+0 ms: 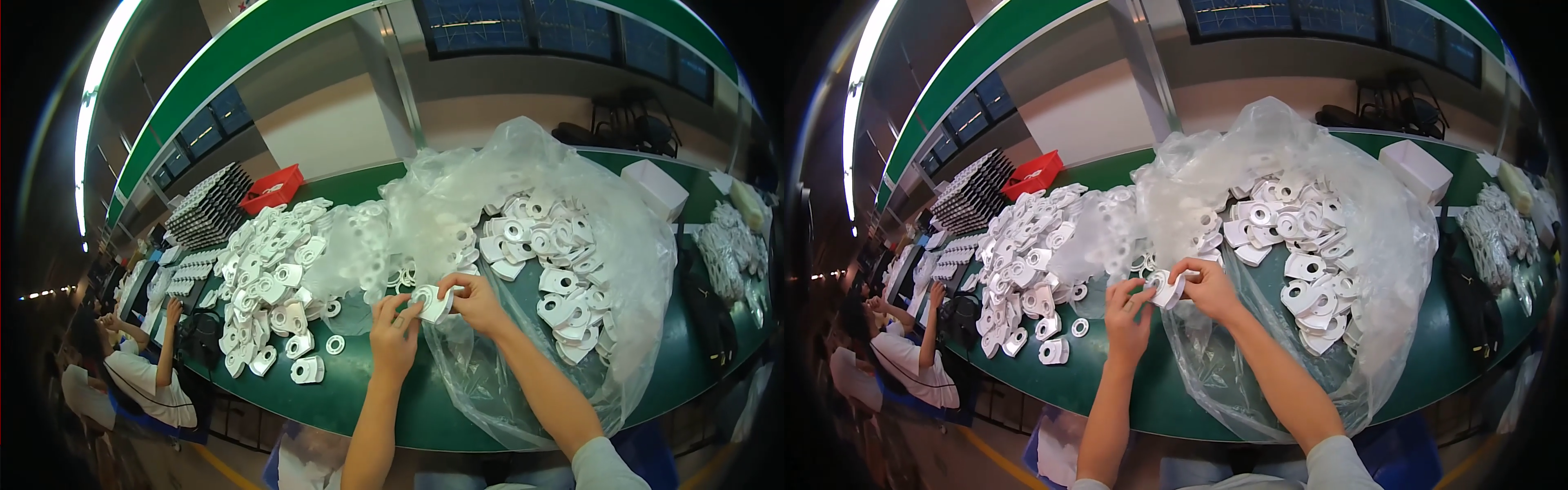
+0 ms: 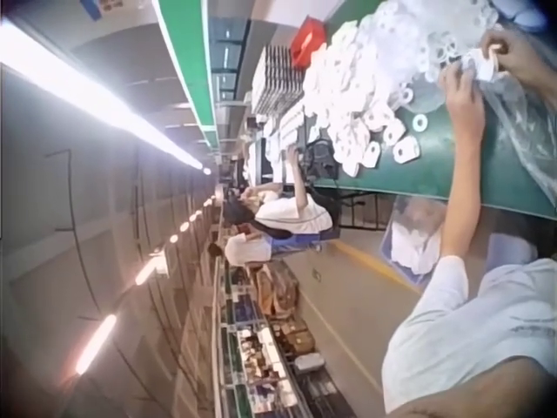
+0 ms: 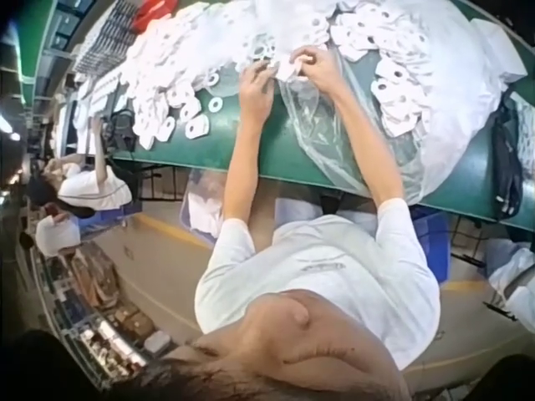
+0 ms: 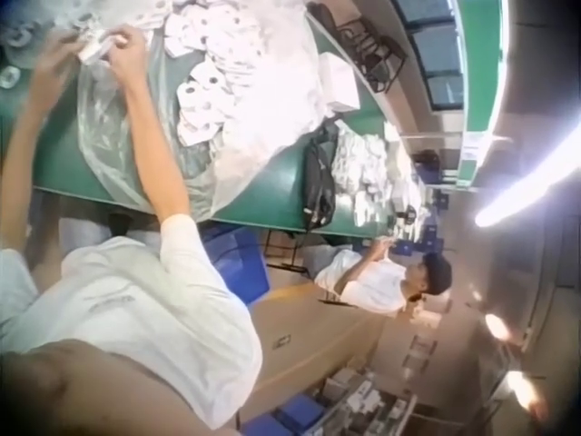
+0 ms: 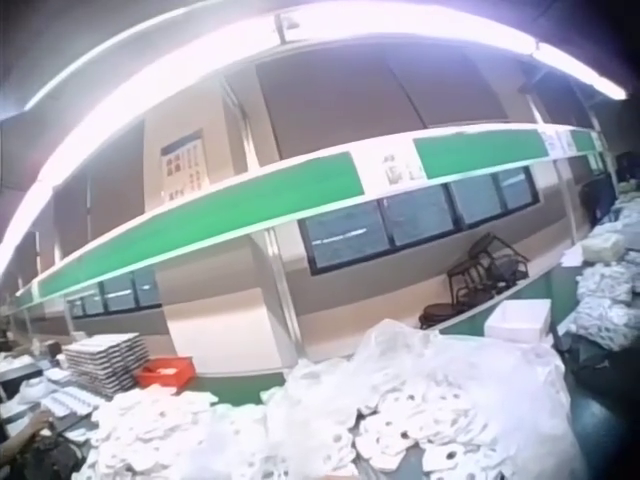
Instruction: The worker is sorting and inspecting a large quantity of small white plastic components on a factory assembly line.
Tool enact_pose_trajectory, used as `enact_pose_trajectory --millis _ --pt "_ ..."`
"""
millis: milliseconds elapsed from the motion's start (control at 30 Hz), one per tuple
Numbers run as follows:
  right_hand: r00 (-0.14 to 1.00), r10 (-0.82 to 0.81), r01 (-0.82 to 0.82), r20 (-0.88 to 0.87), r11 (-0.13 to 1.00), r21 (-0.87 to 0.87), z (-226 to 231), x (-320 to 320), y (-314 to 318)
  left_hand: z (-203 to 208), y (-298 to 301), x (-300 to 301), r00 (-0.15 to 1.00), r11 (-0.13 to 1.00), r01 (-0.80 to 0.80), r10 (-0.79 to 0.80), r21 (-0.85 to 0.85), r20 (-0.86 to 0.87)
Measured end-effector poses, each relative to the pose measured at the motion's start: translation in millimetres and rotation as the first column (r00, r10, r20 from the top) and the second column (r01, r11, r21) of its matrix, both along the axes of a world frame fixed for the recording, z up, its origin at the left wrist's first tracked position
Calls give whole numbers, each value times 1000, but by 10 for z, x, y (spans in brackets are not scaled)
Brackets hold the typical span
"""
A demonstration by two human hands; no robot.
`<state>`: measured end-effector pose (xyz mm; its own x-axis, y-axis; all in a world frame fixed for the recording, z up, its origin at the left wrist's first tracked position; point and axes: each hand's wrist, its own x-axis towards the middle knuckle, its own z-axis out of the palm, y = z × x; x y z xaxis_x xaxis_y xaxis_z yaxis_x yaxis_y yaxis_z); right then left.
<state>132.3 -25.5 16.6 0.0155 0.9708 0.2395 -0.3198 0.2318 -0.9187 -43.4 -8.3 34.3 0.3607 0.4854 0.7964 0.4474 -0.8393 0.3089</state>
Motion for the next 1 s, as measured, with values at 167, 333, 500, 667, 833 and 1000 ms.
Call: enact_pose_trajectory --millis 167,333,500,667,833,1000 --pt "935 58 -149 -350 959 -241 -16 28 -19 -96 65 -108 997 998 -18 22 55 -70" --pt "996 15 -42 -91 952 -302 -334 28 59 -133 134 43 977 987 163 -161 1 -143" --pt "990 -44 1 -132 952 -305 -315 -120 79 -299 623 -159 984 949 -50 -7 -312 -179" --pt "970 -160 100 -185 950 -295 -462 -46 104 -556 783 -50 972 972 -141 99 -190 -215" --pt "975 -109 53 -192 959 -278 -278 43 -7 -477 621 55 994 965 -74 52 -250 -97" --pt "979 -69 6 -193 950 -313 -292 -24 21 -472 637 -83 978 886 -64 148 -459 148"
